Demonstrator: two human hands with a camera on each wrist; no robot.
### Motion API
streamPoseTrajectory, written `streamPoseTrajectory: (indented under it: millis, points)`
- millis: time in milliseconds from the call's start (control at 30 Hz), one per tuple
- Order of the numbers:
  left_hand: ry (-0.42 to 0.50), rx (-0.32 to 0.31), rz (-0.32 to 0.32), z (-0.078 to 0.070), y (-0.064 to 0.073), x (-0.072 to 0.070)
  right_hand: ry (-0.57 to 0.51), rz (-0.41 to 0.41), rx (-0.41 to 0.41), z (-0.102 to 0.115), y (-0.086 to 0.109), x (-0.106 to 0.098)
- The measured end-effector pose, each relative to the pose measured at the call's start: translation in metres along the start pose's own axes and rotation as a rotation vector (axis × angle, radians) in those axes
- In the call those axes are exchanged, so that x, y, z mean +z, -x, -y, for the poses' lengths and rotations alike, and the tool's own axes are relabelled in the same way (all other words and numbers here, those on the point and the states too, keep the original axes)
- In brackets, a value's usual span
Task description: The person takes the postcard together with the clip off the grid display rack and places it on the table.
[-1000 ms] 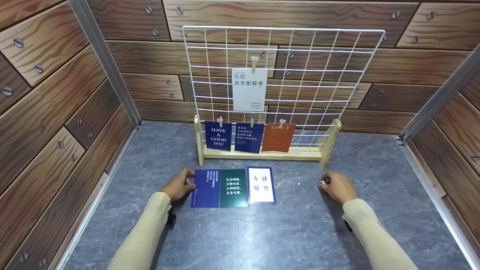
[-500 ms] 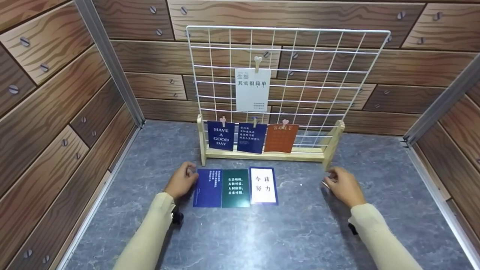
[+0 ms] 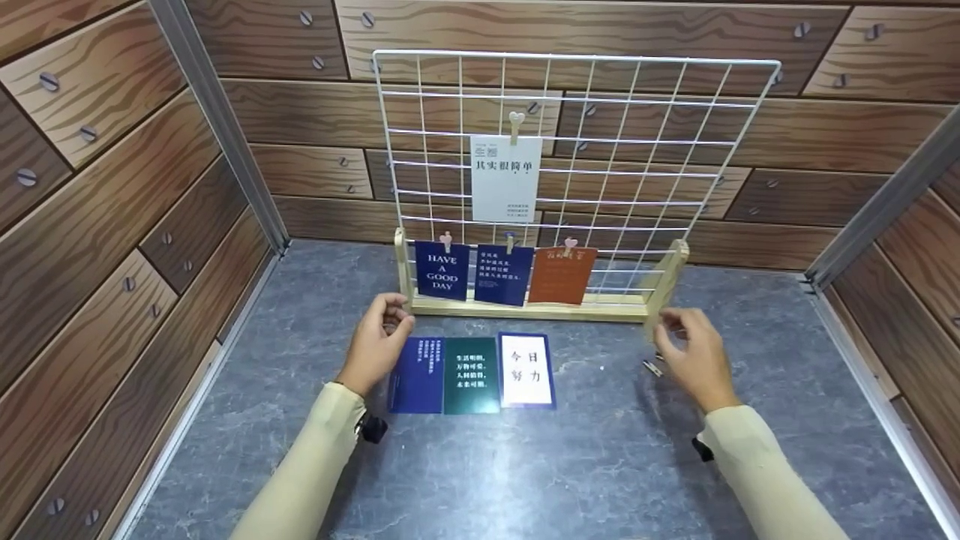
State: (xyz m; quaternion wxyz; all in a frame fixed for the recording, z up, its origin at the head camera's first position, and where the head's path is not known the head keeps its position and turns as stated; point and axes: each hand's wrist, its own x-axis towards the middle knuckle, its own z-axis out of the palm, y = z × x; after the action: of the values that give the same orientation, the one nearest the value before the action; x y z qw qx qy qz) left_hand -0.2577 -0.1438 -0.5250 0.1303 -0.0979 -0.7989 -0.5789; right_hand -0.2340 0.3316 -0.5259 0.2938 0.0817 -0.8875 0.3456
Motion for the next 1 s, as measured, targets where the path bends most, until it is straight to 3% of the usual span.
streamPoseTrajectory:
  millis: [233,400,567,1000]
  points:
    - [0.093,0.055,0.002,-0.019,0.002,0.007,-0.066,-0.056,-0.009,0.016,0.000,-0.004]
    - [0.117,0.070,0.004,-0.031,0.002,0.013,-0.094,-0.090,-0.080,0.026,0.001,-0.003]
    - [0.143,0.101,0.004,-0.035,0.001,0.017,-0.121,-0.113,-0.138,0.034,0.001,-0.001]
    - [0.147,0.132,0.000,-0.040,0.000,0.023,-0.144,-0.120,-0.177,0.045,-0.001,0.004]
